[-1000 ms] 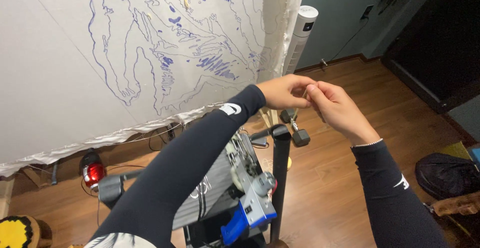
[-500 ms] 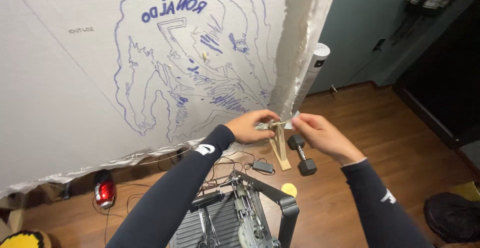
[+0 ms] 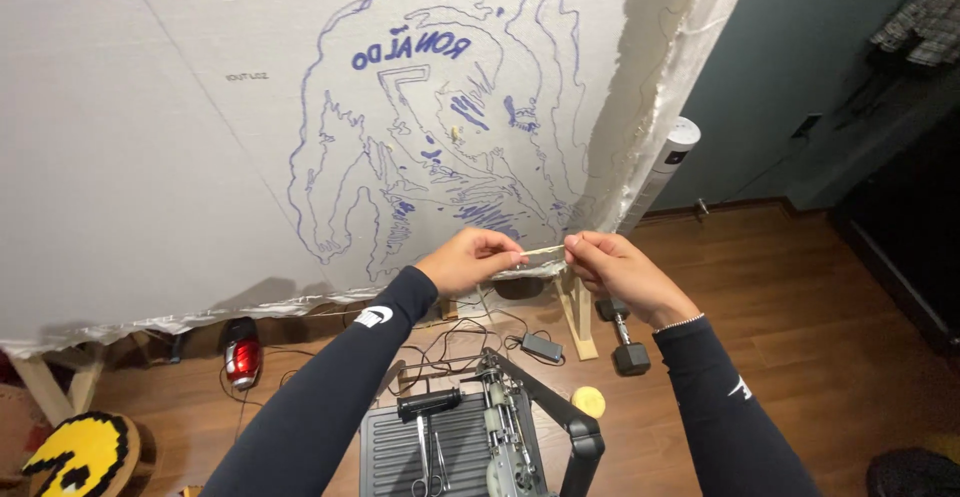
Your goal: Preparing yarn and loading a tufting gun to work on a rug canvas.
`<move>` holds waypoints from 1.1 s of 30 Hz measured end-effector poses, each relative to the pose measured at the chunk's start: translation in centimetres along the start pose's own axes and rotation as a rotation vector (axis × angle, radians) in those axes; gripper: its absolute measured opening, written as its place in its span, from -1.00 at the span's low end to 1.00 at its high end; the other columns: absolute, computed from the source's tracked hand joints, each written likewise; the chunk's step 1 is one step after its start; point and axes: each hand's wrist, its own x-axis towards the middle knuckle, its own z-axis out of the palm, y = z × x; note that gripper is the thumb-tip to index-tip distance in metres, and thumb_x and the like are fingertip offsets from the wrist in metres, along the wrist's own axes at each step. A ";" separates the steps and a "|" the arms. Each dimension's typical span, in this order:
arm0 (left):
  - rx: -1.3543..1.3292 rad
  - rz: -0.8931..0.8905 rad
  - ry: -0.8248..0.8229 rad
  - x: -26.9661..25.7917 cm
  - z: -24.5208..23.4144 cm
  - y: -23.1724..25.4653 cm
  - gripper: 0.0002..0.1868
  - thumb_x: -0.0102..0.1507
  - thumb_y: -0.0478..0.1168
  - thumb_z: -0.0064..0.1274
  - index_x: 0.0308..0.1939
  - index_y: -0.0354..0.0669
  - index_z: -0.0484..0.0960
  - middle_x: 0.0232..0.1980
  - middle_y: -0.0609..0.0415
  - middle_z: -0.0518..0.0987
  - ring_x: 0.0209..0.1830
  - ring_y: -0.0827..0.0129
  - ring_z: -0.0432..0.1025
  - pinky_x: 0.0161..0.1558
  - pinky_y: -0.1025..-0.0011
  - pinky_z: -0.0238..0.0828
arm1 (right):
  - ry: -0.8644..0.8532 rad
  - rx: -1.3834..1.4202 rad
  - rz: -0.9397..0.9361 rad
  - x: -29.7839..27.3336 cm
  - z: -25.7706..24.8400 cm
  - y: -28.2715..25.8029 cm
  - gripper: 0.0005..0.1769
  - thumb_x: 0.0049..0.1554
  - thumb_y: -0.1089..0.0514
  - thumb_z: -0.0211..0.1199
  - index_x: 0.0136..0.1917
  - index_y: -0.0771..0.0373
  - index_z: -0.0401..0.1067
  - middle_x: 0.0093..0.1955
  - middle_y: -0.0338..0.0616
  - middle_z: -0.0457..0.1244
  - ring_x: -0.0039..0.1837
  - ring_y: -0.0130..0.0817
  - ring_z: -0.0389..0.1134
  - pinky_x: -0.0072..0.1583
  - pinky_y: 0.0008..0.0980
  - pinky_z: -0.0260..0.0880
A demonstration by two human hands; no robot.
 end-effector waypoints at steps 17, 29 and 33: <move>0.268 -0.067 0.487 -8.2 -4.0 -1.0 -0.73 0.32 -0.09 0.08 -0.11 -0.17 0.79 -0.39 0.27 0.59 -0.43 0.63 0.31 -0.33 0.55 0.31 | -0.028 -0.536 0.207 0.7 18.7 26.6 -0.81 0.10 0.09 0.28 -0.24 0.26 0.51 -0.33 -0.10 0.39 -0.29 -0.30 0.46 -0.18 -0.29 0.46; 0.133 0.001 0.447 -10.3 -5.0 -2.0 -0.75 0.34 -0.14 0.09 -0.05 -0.18 0.77 -0.34 0.27 0.62 -0.37 0.65 0.34 -0.30 0.60 0.32 | 0.176 -1.018 0.046 -2.3 27.4 25.8 -0.84 0.07 0.09 0.29 -0.22 0.23 0.51 -0.10 -0.01 0.30 -0.03 0.03 0.37 -0.02 -0.04 0.35; 0.105 -0.030 0.429 -10.8 -5.4 -2.2 -0.75 0.35 -0.14 0.08 -0.03 -0.19 0.76 -0.31 0.25 0.63 -0.38 0.64 0.35 -0.29 0.58 0.37 | 0.078 -1.398 0.017 -1.6 28.9 25.1 -0.75 0.02 0.01 0.35 -0.27 0.25 0.53 0.05 -0.06 0.16 0.15 -0.12 0.20 0.08 -0.11 0.20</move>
